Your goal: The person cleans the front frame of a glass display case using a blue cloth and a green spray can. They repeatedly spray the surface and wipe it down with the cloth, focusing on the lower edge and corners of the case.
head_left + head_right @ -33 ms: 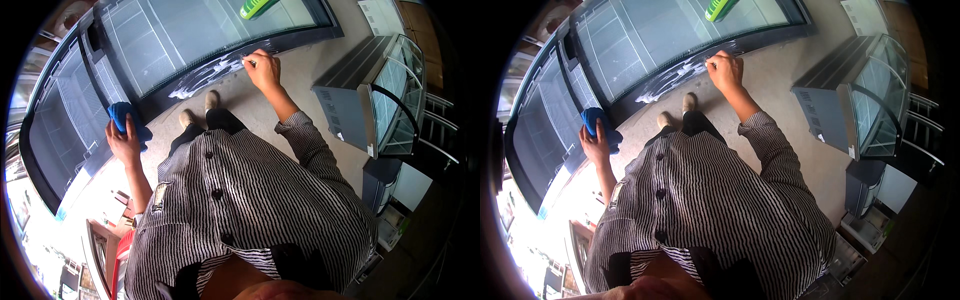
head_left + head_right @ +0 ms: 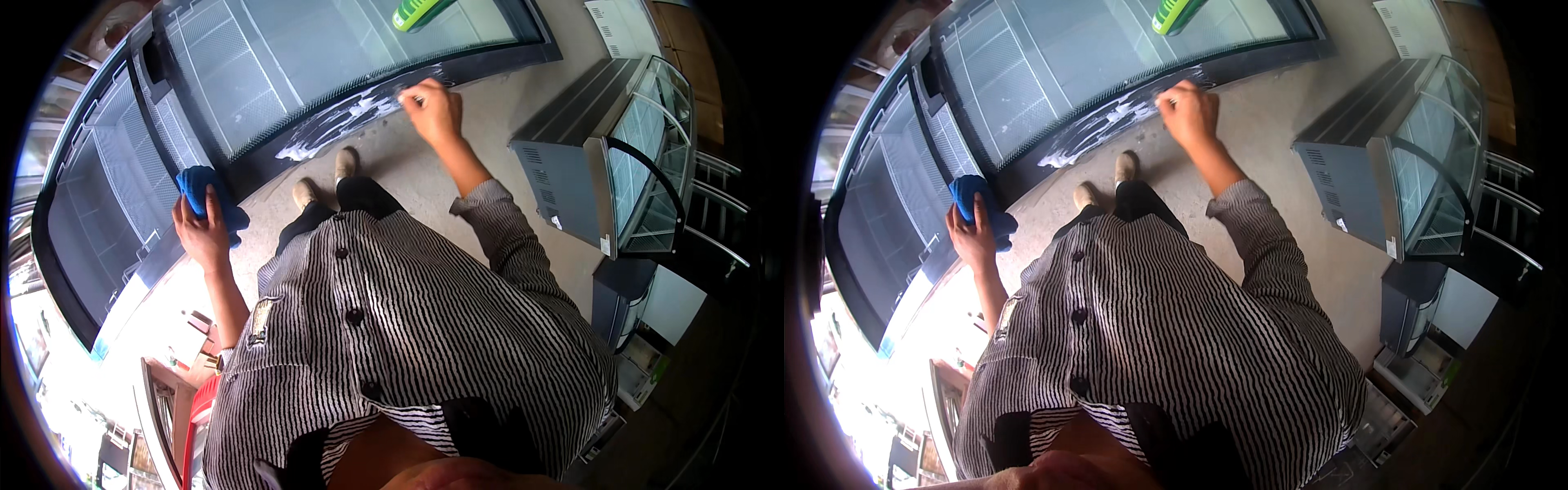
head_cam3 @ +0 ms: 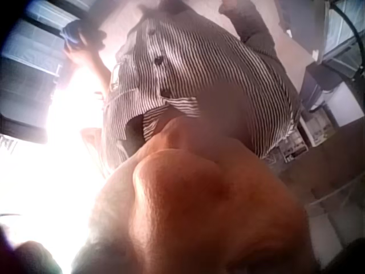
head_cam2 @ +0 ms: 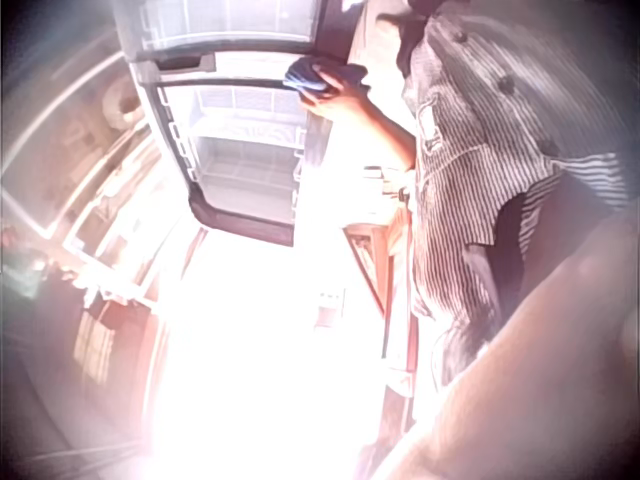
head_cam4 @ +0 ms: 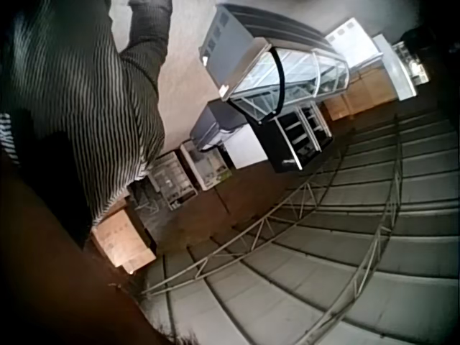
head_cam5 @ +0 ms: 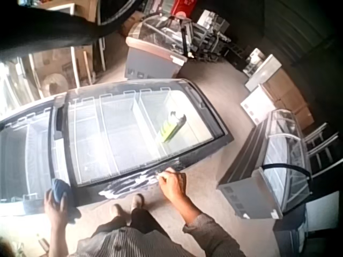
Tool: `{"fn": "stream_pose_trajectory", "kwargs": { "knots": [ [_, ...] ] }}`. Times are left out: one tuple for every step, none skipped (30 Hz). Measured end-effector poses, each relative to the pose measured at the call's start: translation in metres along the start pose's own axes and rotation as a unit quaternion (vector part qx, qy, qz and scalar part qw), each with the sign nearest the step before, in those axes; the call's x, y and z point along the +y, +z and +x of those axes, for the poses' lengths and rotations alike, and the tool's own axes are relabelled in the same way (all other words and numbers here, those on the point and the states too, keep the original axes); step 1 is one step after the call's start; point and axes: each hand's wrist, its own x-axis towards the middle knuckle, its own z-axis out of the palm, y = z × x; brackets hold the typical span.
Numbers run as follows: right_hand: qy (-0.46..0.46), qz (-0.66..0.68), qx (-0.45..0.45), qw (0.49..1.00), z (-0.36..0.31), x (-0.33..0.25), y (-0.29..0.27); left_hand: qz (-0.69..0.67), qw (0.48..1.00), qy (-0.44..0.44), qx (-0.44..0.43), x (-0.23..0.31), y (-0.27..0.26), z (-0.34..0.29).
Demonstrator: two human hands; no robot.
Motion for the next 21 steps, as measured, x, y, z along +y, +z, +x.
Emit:
{"fn": "stream_pose_trajectory", "kwargs": {
  "knots": [
    [0.016,-0.039,0.02,0.999,0.007,0.011,-0.005,-0.004,1.0,-0.001,0.001,0.001,-0.001,-0.001],
    [0.03,-0.066,0.041,0.996,0.013,0.027,-0.006,-0.008,1.0,-0.002,0.001,0.002,-0.002,-0.002],
    [0.044,-0.095,0.065,0.992,0.019,0.03,-0.01,-0.008,1.0,0.0,0.003,0.004,-0.002,-0.001],
    [0.043,-0.066,0.053,0.996,0.015,0.027,-0.008,-0.007,1.0,0.003,0.004,0.006,-0.002,-0.001],
    [0.029,-0.036,0.022,0.999,0.008,0.02,-0.002,-0.007,1.0,0.006,0.006,0.008,-0.002,0.0],
    [0.005,-0.024,0.012,1.0,0.004,0.01,-0.001,-0.007,1.0,0.004,0.004,0.007,-0.002,-0.001],
    [-0.02,-0.012,0.002,1.0,0.002,0.004,-0.002,-0.006,1.0,0.003,0.001,0.005,-0.002,0.0],
    [-0.004,-0.004,0.014,1.0,0.005,0.012,-0.003,-0.005,1.0,0.002,-0.001,0.005,-0.002,0.0],
    [0.011,-0.075,0.042,0.996,0.011,0.018,-0.007,-0.006,1.0,0.003,0.0,0.004,-0.002,-0.001],
    [0.037,-0.073,0.034,0.996,0.014,0.025,-0.01,-0.008,1.0,0.003,0.001,0.004,-0.002,-0.001],
    [0.063,-0.07,0.026,0.995,0.015,0.029,-0.011,-0.008,1.0,0.003,0.002,0.004,-0.002,-0.001],
    [0.051,-0.06,0.012,0.997,0.009,0.021,-0.008,-0.008,1.0,0.006,0.002,0.003,-0.001,-0.001],
    [-0.012,-0.055,0.014,0.998,0.003,0.012,-0.006,-0.007,1.0,0.008,0.001,0.002,-0.001,-0.001],
    [-0.013,-0.039,0.012,0.999,0.003,0.012,-0.005,-0.005,1.0,0.011,0.001,0.002,0.0,0.0],
    [-0.013,-0.023,0.009,1.0,0.003,0.011,-0.005,-0.004,1.0,0.005,-0.003,0.001,0.0,0.0],
    [0.012,-0.072,0.009,0.997,0.008,0.015,-0.01,-0.002,1.0,0.0,-0.007,0.001,-0.001,0.0],
    [0.026,-0.114,0.031,0.993,0.014,0.022,-0.015,0.0,1.0,-0.005,-0.011,0.001,-0.001,0.0],
    [0.02,-0.103,0.033,0.994,0.016,0.021,-0.014,0.0,1.0,-0.006,-0.01,0.002,-0.001,0.0],
    [0.014,-0.092,0.034,0.995,0.017,0.019,-0.014,0.0,1.0,-0.006,-0.008,0.003,-0.001,-0.001],
    [0.005,-0.027,0.016,1.0,0.009,0.011,-0.008,0.001,1.0,-0.006,-0.007,0.003,-0.001,-0.001],
    [-0.062,-0.028,0.003,0.998,0.003,0.007,-0.004,0.002,1.0,-0.007,-0.008,0.003,-0.001,-0.001]
  ]
}}
